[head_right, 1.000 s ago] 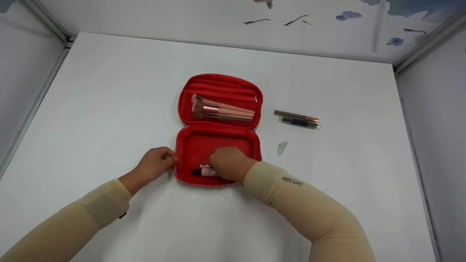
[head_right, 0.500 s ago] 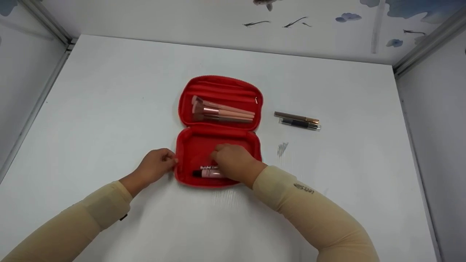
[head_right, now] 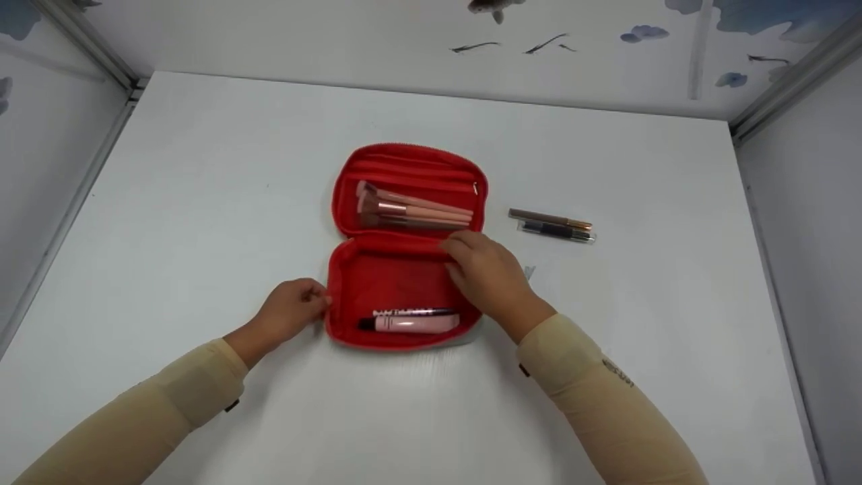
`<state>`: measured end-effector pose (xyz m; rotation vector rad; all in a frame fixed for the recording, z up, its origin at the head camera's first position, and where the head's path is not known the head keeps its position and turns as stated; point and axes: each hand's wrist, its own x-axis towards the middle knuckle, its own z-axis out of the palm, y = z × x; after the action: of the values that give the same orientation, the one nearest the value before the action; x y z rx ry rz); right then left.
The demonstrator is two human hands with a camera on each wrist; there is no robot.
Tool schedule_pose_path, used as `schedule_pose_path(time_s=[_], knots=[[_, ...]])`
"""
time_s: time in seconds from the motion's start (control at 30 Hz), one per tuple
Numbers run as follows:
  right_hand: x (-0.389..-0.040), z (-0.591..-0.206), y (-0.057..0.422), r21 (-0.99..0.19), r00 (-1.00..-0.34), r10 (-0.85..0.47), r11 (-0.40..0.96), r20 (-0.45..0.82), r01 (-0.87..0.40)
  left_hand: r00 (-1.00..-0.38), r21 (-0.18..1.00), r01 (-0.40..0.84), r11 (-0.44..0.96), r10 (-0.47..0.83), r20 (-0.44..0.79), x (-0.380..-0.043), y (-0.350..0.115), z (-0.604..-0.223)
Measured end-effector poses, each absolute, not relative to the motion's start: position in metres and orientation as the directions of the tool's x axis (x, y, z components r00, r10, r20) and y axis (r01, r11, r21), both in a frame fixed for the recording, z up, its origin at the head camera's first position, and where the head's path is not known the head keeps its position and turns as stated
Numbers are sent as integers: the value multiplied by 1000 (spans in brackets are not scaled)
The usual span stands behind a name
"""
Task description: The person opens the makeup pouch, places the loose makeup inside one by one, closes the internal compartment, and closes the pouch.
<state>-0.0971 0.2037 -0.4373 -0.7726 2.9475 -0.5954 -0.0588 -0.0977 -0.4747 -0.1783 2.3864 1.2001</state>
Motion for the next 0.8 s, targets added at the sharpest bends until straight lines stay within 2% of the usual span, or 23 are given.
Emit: schedule_pose_path(time_s=[0.2,0.37,0.8], knots=[[-102,-449,226,-375,-921,-376,843,100,-385,-883,732,-326,598,85,-462,-58,-97,-475],[-106,-456,239,-376,-945,-315,869,84,-323,-891,735,-313,601,83,-447,-58,-97,-476],[-119,-462,262,-358,-980,-196,918,-40,-169,-881,728,-327,603,84,-466,-58,-97,-475]])
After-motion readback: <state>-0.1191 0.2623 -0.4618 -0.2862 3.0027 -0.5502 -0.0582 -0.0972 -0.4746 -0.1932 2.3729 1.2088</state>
